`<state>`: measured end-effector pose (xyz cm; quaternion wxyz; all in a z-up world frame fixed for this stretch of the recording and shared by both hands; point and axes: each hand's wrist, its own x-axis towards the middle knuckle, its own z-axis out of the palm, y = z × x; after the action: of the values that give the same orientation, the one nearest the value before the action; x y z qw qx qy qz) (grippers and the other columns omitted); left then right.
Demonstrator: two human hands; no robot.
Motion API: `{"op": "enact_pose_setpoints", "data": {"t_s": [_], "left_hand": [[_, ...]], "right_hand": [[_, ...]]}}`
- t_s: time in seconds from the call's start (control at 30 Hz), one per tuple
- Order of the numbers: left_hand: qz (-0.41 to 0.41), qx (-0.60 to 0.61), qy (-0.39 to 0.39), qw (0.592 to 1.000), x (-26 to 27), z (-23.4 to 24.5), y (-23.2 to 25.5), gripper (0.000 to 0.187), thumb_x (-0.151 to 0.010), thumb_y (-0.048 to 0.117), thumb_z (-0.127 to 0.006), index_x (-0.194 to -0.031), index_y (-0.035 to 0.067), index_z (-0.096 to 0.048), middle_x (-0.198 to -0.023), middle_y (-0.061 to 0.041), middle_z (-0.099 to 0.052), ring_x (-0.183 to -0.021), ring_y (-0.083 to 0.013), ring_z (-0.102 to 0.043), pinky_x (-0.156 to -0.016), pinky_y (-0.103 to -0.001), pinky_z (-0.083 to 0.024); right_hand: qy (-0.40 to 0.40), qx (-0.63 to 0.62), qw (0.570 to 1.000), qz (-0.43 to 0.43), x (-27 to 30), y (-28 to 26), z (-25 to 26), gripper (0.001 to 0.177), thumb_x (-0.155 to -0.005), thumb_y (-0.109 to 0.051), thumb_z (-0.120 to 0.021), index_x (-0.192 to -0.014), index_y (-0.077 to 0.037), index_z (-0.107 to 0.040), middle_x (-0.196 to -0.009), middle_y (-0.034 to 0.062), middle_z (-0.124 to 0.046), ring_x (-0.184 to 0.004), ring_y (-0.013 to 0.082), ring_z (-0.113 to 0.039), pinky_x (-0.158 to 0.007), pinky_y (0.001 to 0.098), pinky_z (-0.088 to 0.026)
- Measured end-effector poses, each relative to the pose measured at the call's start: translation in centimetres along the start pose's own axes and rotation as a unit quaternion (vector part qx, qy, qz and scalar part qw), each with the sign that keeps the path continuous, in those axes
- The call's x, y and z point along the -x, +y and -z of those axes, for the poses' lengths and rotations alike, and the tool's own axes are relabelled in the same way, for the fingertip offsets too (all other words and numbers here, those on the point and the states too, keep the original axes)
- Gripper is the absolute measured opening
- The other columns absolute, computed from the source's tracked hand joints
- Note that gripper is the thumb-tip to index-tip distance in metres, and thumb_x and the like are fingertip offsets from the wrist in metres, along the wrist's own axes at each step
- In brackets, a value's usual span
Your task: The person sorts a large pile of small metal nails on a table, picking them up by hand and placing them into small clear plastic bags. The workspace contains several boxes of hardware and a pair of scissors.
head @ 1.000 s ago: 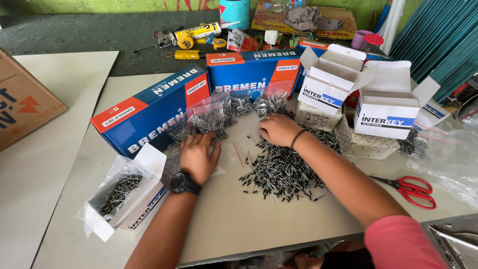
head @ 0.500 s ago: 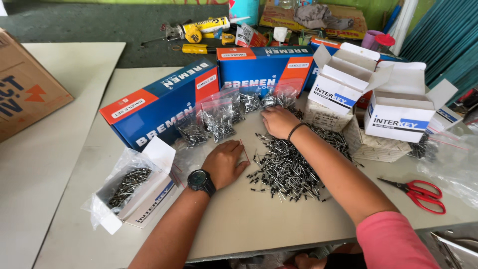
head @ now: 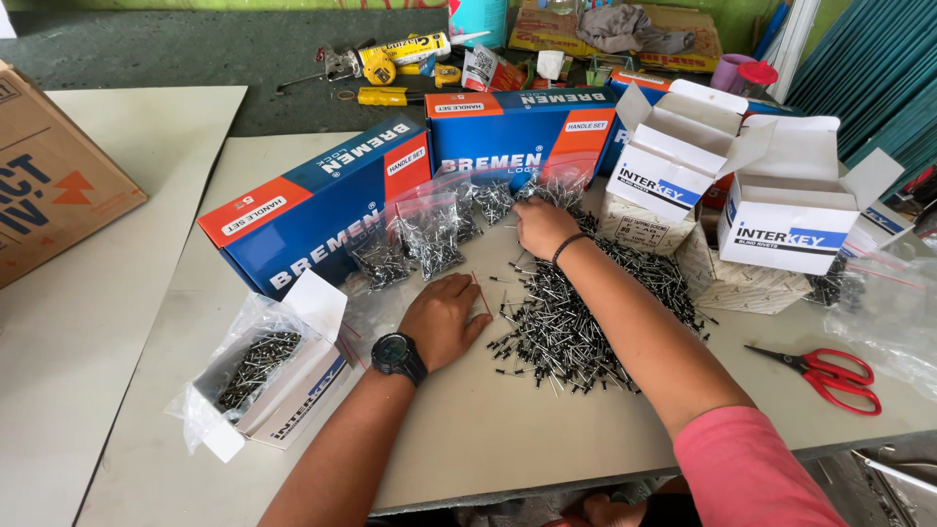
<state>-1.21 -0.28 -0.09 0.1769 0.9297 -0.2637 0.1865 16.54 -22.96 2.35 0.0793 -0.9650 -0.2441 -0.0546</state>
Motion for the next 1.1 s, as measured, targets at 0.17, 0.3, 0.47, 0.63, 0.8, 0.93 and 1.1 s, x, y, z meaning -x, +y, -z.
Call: {"op": "enact_pose_setpoints", "data": {"t_s": [0.17, 0.3, 0.47, 0.63, 0.8, 0.93, 1.1], "left_hand": [[-0.003, -0.017, 0.002, 1.0, 0.0, 0.1, 0.1, 0.049, -0.092, 0.042, -0.065, -0.125, 0.007, -0.067, -0.128, -0.016, -0.066, -0.128, -0.035, -0.06, -0.109, -0.045, -0.046], [-0.003, -0.004, -0.019, 1.0, -0.2, 1.2, 0.6, 0.048, -0.094, 0.04, -0.063, -0.126, 0.004, -0.066, -0.129, -0.018, -0.065, -0.128, -0.0358, -0.059, -0.109, -0.045, -0.045], [-0.002, -0.004, -0.02, 1.0, -0.1, 1.0, 0.5, 0.049, -0.095, 0.04, -0.063, -0.128, 0.004, -0.066, -0.13, -0.019, -0.064, -0.129, -0.0371, -0.058, -0.11, -0.046, -0.044], [-0.001, -0.006, -0.024, 1.0, 0.0, 0.7, 0.4, 0.049, -0.096, 0.039, -0.062, -0.131, 0.005, -0.064, -0.131, -0.018, -0.063, -0.13, -0.0372, -0.057, -0.111, -0.047, -0.043], [-0.012, -0.001, -0.01, 1.0, 0.0, 0.7, 0.4, 0.039, -0.095, 0.036, -0.062, -0.128, 0.015, -0.068, -0.13, -0.018, -0.063, -0.129, -0.0398, -0.057, -0.109, -0.05, -0.043], [-0.011, -0.001, 0.001, 1.0, 0.0, 0.4, 0.4, 0.036, -0.094, 0.036, -0.062, -0.126, 0.018, -0.069, -0.131, -0.018, -0.063, -0.128, -0.0403, -0.058, -0.108, -0.05, -0.044], [-0.016, -0.008, 0.016, 1.0, 0.0, 0.0, 0.3, 0.035, -0.094, 0.038, -0.063, -0.123, 0.02, -0.07, -0.129, -0.016, -0.064, -0.126, -0.039, -0.06, -0.107, -0.05, -0.045]], "right_hand": [[-0.002, -0.032, 0.999, -0.014, -0.4, 0.2, 0.4, 0.037, -0.102, -0.026, -0.044, -0.126, -0.008, -0.066, -0.114, 0.0222, -0.068, -0.109, 0.038, -0.068, -0.093, 0.0467, -0.055], [0.009, -0.033, 0.998, -0.06, -0.4, -0.3, 0.9, 0.038, -0.102, -0.034, -0.052, -0.129, -0.013, -0.069, -0.114, 0.0174, -0.073, -0.109, 0.0335, -0.07, -0.092, 0.0438, -0.057], [-0.011, -0.057, 0.993, -0.099, 0.1, -2.2, 3.4, 0.034, -0.099, -0.033, -0.054, -0.123, -0.017, -0.073, -0.116, 0.0154, -0.073, -0.112, 0.0345, -0.068, -0.096, 0.0455, -0.055], [-0.022, -0.052, 0.991, -0.118, -0.6, -2.2, 3.4, 0.036, -0.096, -0.037, -0.059, -0.125, -0.02, -0.072, -0.12, 0.0129, -0.072, -0.117, 0.0319, -0.067, -0.099, 0.0435, -0.055], [-0.048, -0.104, 0.98, -0.161, -1.2, -2.2, 3.2, 0.039, -0.093, -0.037, -0.058, -0.126, -0.02, -0.07, -0.073, -0.002, -0.076, -0.08, 0.0177, -0.075, -0.096, 0.0341, -0.055], [-0.049, -0.125, 0.975, -0.175, -1.3, -2.4, 3.8, 0.037, -0.089, -0.036, -0.059, -0.12, -0.023, -0.072, -0.067, -0.0036, -0.074, -0.066, 0.013, -0.074, -0.09, 0.0302, -0.057], [0.072, -0.058, 0.991, -0.097, -3.1, -0.8, 2.4, 0.031, -0.098, -0.032, -0.052, -0.117, -0.014, -0.068, -0.109, 0.014, -0.073, -0.109, 0.0337, -0.07, -0.101, 0.0483, -0.052]]}}
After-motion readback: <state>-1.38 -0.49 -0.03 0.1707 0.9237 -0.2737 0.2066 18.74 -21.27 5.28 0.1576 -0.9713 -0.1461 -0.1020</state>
